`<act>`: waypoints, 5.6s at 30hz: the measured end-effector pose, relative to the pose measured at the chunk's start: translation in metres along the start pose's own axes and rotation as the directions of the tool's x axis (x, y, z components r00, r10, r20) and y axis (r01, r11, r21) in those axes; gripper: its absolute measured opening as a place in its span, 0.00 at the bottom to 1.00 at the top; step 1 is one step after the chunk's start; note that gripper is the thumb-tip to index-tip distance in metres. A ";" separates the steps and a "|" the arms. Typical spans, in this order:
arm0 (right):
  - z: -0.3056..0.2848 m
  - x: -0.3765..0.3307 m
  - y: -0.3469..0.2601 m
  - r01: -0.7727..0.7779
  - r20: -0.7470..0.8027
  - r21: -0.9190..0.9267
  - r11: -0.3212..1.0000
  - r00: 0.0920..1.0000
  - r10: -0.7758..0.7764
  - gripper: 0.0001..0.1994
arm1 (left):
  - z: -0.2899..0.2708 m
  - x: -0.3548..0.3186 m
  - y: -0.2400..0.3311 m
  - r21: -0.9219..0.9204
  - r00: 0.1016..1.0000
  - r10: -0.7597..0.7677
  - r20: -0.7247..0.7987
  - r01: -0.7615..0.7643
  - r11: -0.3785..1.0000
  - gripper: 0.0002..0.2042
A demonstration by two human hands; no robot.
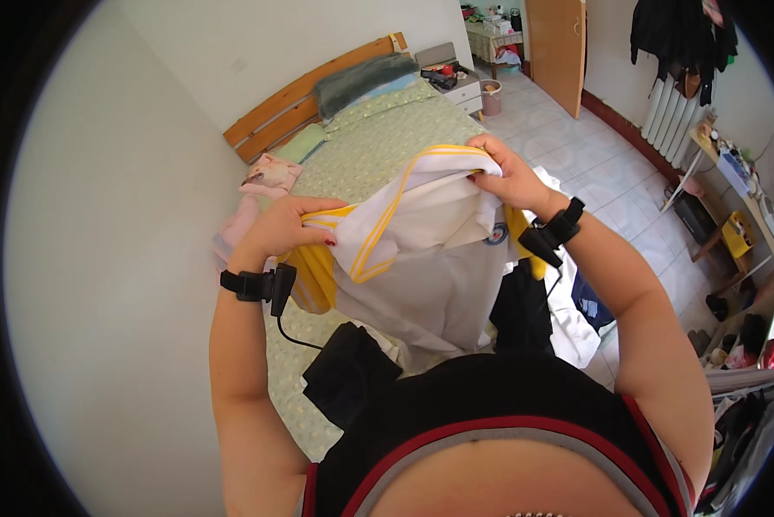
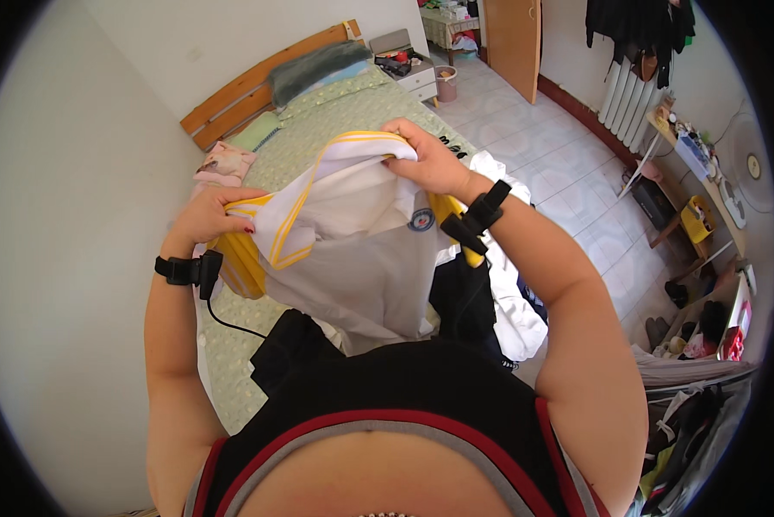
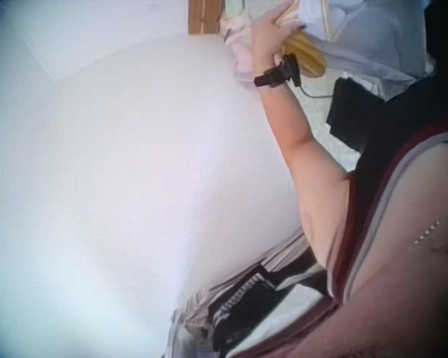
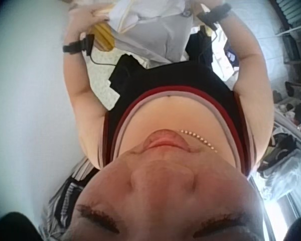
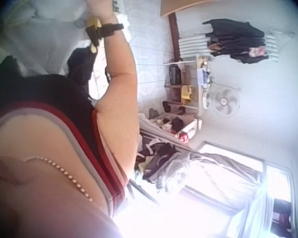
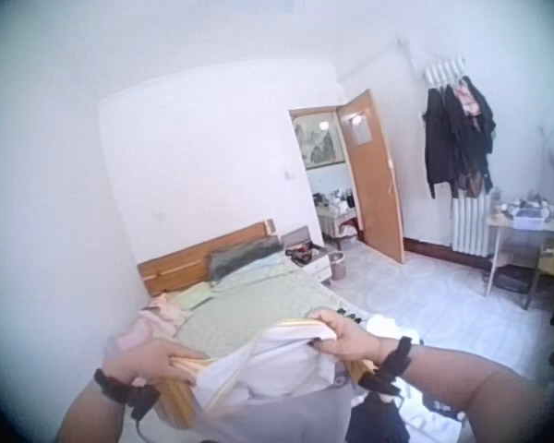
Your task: Fold various items of clothing including t-shirts and pants on a bed.
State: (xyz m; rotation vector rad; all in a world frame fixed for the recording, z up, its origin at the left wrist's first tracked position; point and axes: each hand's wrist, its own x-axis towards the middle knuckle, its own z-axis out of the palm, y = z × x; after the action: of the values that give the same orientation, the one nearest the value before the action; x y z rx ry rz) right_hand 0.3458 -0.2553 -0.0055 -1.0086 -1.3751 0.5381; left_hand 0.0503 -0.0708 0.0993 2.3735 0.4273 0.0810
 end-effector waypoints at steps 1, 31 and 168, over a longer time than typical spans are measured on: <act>0.000 0.002 -0.012 0.002 0.045 -0.056 0.998 0.999 0.001 0.20 | 0.001 -0.001 -0.004 0.015 1.000 -0.027 -0.011 0.027 1.000 0.17; 0.057 0.035 -0.049 0.005 0.043 -0.976 0.217 0.984 0.174 0.11 | 0.051 0.041 -0.029 0.666 0.688 0.406 -0.602 0.153 0.730 0.06; 0.042 -0.191 0.111 0.254 0.344 -0.853 0.455 0.930 0.127 0.09 | 0.228 -0.121 -0.146 0.264 0.967 0.216 -0.133 -0.176 0.948 0.05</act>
State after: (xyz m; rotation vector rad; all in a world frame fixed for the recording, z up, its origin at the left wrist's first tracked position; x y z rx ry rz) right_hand 0.2987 -0.3446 -0.2062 -1.7592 -2.1133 -0.1684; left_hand -0.0653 -0.1563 -0.1600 2.6658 0.2867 0.3300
